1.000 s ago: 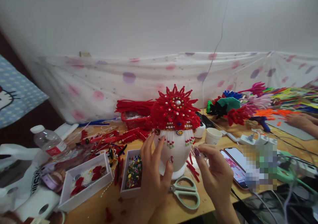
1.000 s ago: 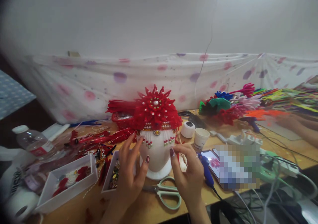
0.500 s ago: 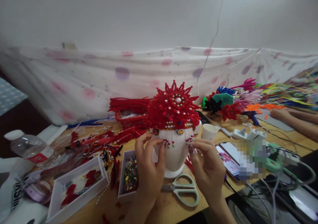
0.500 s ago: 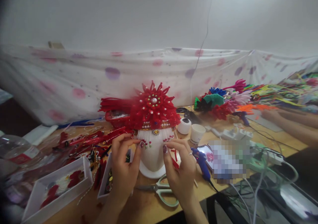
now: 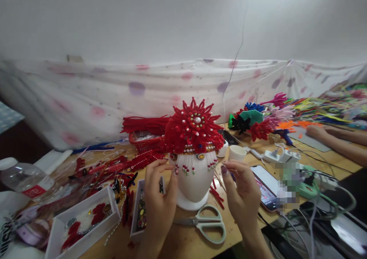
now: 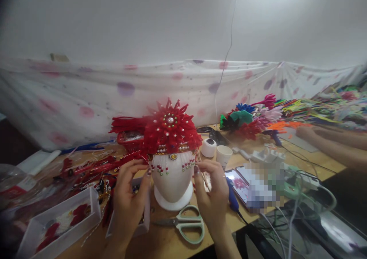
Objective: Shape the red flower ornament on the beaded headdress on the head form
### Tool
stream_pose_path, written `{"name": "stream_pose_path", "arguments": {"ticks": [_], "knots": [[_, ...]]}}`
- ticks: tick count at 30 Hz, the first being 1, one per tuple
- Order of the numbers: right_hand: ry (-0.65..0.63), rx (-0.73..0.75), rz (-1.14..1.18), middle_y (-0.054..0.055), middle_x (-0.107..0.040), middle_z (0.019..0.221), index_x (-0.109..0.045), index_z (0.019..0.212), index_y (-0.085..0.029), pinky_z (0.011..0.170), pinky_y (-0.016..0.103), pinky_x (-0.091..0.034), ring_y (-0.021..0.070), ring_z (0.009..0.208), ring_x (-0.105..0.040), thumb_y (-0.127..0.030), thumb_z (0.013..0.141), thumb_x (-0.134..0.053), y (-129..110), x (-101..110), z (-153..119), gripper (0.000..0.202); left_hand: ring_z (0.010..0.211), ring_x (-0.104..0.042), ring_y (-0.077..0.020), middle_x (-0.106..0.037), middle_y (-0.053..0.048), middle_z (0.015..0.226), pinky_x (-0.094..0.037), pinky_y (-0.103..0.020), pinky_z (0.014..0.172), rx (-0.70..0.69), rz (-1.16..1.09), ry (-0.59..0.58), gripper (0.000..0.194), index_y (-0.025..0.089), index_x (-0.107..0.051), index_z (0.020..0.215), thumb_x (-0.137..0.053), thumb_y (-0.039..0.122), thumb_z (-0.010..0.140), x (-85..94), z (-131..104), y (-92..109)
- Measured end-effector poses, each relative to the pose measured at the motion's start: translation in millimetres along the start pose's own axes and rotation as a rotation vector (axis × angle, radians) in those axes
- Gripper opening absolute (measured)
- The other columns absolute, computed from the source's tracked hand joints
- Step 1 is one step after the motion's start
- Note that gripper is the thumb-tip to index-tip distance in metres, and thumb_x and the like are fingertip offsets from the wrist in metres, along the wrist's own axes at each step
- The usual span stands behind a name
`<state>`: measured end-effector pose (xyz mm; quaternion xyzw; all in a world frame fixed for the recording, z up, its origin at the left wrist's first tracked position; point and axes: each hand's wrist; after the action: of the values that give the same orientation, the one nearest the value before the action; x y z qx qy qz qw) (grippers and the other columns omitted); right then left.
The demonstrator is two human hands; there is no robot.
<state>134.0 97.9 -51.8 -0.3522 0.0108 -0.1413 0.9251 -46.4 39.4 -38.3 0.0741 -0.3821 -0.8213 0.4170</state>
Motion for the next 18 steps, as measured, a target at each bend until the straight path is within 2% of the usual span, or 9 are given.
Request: {"name": "stream_pose_path", "arguments": {"ticks": [2,4,6,9,11,15,17,18], "knots": [[0.047,-0.07,-0.011,0.003,-0.063,0.081,-0.062,0.097,-0.02,0.064,0.028,-0.05,0.0151,0.071,-0.062,-0.029,0.091,-0.062,2.7,7.7,5.5,0.011,0.102,-0.057,-0.0168,-0.058,-0.002,0.104,-0.044,-0.033,0.094,0.051,-0.078,-0.02,0.007,0.023,-0.061,0.095,-0.057,0.022,0.09,10.8,8.4,-2.5],[0.081,-0.131,-0.018,-0.002,-0.059,0.062,-0.062,0.096,-0.019,0.05,0.024,-0.045,0.0119,0.051,-0.055,-0.035,0.091,-0.062,2.0,15.4,12.4,0.017,0.101,-0.058,-0.0161,-0.06,-0.001,0.101,-0.045,-0.031,0.093,0.061,-0.115,-0.043,0.008,0.024,-0.062,0.094,-0.056,0.021,0.089,23.1,18.7,-1.7],[0.109,-0.136,-0.02,-0.005,-0.052,0.051,-0.061,0.091,-0.018,0.045,0.023,-0.04,0.0103,0.043,-0.049,-0.04,0.094,-0.058,-2.4,21.6,19.8,0.023,0.102,-0.058,-0.0151,-0.061,0.0,0.101,-0.045,-0.028,0.092,0.025,-0.084,-0.049,0.01,0.024,-0.064,0.092,-0.056,0.02,0.088,34.3,29.4,3.5],[0.128,-0.096,-0.06,-0.005,-0.05,0.049,-0.054,0.072,-0.019,0.05,0.023,-0.041,0.0092,0.044,-0.048,-0.043,0.099,-0.046,-12.4,27.3,30.4,0.038,0.099,-0.059,-0.0126,-0.064,0.003,0.099,-0.045,-0.023,0.088,-0.055,-0.011,-0.042,0.017,0.026,-0.066,0.09,-0.053,0.015,0.087,46.2,44.8,17.4],[0.134,-0.06,-0.058,-0.005,-0.048,0.047,-0.047,0.062,-0.019,0.056,0.024,-0.042,0.0087,0.045,-0.047,-0.043,0.102,-0.04,-18.0,30.2,36.9,0.047,0.091,-0.06,-0.0112,-0.066,0.004,0.09,-0.045,-0.022,0.083,-0.133,0.013,-0.072,0.024,0.025,-0.067,0.081,-0.05,0.01,0.085,51.9,55.2,28.2],[0.148,0.078,0.029,-0.004,-0.043,0.044,-0.042,0.051,-0.019,0.063,0.027,-0.041,0.009,0.046,-0.045,-0.038,0.1,-0.046,-24.5,38.6,49.7,0.053,0.082,-0.061,-0.0123,-0.061,0.005,0.066,-0.046,-0.026,0.086,-0.373,-0.047,-0.096,0.034,0.023,-0.059,0.057,-0.044,0.004,0.081,61.2,76.0,49.5],[0.155,0.152,0.115,-0.004,-0.042,0.043,-0.039,0.047,-0.019,0.062,0.027,-0.04,0.0095,0.046,-0.045,-0.037,0.101,-0.044,-28.7,43.1,57.7,0.057,0.085,-0.062,-0.0124,-0.064,0.005,0.072,-0.047,-0.027,0.087,-0.409,-0.039,-0.082,0.033,0.024,-0.061,0.062,-0.044,0.006,0.084,63.1,85.2,59.0],[0.152,0.177,0.158,-0.003,-0.043,0.044,-0.038,0.046,-0.018,0.06,0.027,-0.039,0.0096,0.047,-0.046,-0.036,0.102,-0.042,-31.9,44.5,62.4,0.059,0.09,-0.063,-0.0123,-0.067,0.005,0.082,-0.047,-0.027,0.089,-0.408,-0.007,-0.087,0.029,0.024,-0.064,0.071,-0.045,0.009,0.087,62.7,89.4,62.9]]}}
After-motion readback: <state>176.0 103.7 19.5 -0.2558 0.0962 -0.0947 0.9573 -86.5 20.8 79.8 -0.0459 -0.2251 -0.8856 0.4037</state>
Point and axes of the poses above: each hand's wrist, its own z-axis towards the middle knuckle, its own x-axis out of the back of the hand, y = z × x
